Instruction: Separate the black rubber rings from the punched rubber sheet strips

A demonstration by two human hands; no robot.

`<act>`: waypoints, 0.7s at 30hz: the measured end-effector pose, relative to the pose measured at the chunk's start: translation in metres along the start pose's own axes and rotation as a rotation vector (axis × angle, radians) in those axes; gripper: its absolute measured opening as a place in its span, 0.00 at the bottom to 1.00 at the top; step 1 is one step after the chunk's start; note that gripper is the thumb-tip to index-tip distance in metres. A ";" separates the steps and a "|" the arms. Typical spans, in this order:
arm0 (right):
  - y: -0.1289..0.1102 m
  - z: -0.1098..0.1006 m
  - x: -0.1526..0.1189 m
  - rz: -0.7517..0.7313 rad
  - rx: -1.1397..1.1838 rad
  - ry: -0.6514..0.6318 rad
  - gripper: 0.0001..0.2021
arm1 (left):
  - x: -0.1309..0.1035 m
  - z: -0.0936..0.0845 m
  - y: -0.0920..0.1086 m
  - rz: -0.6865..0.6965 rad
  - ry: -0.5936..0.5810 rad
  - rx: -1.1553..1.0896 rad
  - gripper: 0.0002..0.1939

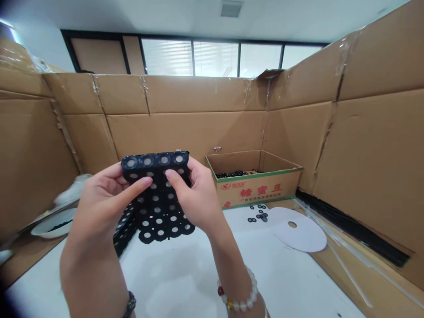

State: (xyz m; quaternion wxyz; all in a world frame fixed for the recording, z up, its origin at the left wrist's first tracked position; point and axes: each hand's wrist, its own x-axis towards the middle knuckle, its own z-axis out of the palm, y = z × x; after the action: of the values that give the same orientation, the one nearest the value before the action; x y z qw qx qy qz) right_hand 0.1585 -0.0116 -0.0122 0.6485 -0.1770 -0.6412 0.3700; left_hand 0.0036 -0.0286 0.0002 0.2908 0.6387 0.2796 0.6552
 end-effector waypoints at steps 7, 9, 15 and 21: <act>0.015 0.017 0.002 0.012 -0.086 0.015 0.08 | 0.002 -0.015 -0.003 -0.098 0.021 0.055 0.12; 0.021 0.019 0.007 0.028 -0.075 0.029 0.08 | 0.005 -0.016 -0.006 -0.104 0.042 0.093 0.10; 0.018 0.021 0.034 0.017 -0.026 -0.008 0.07 | 0.017 -0.011 -0.002 0.032 0.167 0.190 0.06; 0.004 0.030 0.044 -0.032 0.067 -0.021 0.05 | 0.030 -0.017 0.008 0.070 0.171 0.116 0.06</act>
State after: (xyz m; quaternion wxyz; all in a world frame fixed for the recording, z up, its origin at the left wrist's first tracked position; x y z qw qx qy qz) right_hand 0.1240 0.0150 0.0193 0.6530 -0.1410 -0.6381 0.3829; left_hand -0.0143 -0.0115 0.0258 0.2054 0.6054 0.3183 0.6999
